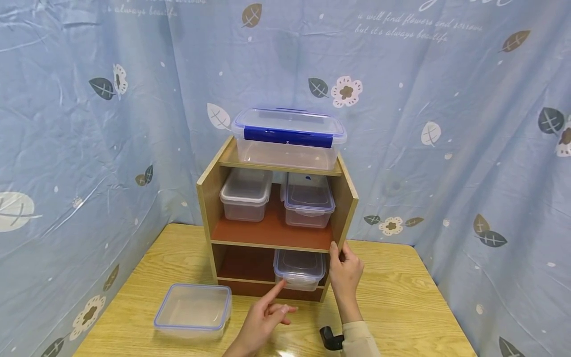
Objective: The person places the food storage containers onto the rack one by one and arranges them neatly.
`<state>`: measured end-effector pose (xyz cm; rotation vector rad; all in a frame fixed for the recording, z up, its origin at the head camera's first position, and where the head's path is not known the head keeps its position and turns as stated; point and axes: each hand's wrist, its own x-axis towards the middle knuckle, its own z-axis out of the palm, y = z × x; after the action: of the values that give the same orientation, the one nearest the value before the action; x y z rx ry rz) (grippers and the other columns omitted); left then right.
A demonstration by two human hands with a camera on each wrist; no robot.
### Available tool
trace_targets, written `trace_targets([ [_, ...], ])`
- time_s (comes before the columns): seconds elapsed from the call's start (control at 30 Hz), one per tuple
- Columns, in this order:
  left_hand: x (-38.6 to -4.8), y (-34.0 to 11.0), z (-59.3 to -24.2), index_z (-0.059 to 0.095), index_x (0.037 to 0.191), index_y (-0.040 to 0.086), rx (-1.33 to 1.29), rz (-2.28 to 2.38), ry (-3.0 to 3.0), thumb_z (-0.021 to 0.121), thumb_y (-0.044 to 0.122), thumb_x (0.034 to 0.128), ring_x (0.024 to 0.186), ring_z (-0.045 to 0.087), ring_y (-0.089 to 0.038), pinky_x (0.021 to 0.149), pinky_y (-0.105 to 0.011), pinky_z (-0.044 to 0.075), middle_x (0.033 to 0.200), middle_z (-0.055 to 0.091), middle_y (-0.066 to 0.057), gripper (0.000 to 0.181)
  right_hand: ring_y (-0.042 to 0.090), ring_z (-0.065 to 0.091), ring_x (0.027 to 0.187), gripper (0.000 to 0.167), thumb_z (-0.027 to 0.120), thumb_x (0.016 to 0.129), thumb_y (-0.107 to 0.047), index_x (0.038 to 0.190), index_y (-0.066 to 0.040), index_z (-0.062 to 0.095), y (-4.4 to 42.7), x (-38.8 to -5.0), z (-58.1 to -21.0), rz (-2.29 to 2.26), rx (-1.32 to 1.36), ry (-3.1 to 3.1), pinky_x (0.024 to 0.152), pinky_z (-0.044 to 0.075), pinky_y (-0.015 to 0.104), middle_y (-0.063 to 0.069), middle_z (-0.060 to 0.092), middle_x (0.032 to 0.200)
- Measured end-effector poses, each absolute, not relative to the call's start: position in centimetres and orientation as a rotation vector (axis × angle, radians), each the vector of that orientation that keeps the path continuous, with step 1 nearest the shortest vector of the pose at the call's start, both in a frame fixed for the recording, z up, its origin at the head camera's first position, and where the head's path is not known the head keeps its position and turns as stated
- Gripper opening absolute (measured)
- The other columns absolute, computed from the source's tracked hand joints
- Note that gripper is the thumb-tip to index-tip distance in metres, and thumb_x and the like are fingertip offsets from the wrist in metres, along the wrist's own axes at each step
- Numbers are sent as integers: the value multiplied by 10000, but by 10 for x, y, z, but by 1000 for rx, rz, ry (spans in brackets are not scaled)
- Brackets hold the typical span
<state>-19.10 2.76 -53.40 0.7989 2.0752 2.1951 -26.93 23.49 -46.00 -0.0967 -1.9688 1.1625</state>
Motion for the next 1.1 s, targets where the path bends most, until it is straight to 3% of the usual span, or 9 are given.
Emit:
trace_targets([
  [0.1,-194,29,-536,271,1514,40,796,2187,2075,581,163,967,783,703,-80,786,-293,576,1044,725,-169,641,12,386,477,196,648,912,-167,741,-86,699,235,-269,-460,1167,-91,-1967,433,309,202,112,622,583],
  [0.17,-197,30,-537,262,1516,36,803,2189,2067,581,159,966,819,703,-81,793,-317,576,1175,677,-195,648,13,389,477,193,651,910,-163,739,-86,696,236,-269,-460,1163,-92,-1963,433,310,200,103,620,582],
  [0.27,-201,32,-540,241,1514,2,824,2205,2044,576,142,965,950,695,-89,805,-349,569,1456,435,-255,658,26,390,481,187,657,904,-159,734,-88,689,235,-269,-461,1155,-96,-1963,435,308,202,79,599,573],
  [0.37,-204,34,-543,224,1511,-21,835,2213,2033,571,131,967,1070,667,-110,794,-333,571,1589,147,-253,663,35,393,488,175,656,904,-157,749,-84,693,235,-268,-461,1158,-96,-1969,437,310,204,88,602,586],
  [0.53,-210,37,-545,220,1519,5,854,2176,2069,569,155,975,1126,648,-155,774,-258,571,1603,125,-225,663,11,427,506,150,651,911,-162,815,-69,721,235,-268,-462,1172,-89,-1964,449,336,186,154,673,654],
  [0.73,-216,40,-544,221,1521,16,892,2117,2143,560,176,982,1143,641,-244,779,-202,549,1603,120,-219,657,7,413,496,168,651,915,-171,790,-74,707,234,-269,-462,1189,-78,-1959,439,334,192,155,645,630],
  [0.93,-224,43,-545,218,1529,50,867,2047,2186,559,264,988,1176,617,-301,677,-190,548,1607,99,-212,674,4,444,513,159,651,917,-173,809,-77,720,234,-268,-461,1202,-81,-1955,452,353,184,158,677,669],
  [1.1,-231,45,-545,203,1533,45,847,2060,2139,541,281,996,1218,576,-356,773,-176,541,1601,58,-247,676,17,461,530,163,651,918,-185,816,-78,721,234,-269,-462,1199,-85,-1959,468,362,179,161,688,688],
])
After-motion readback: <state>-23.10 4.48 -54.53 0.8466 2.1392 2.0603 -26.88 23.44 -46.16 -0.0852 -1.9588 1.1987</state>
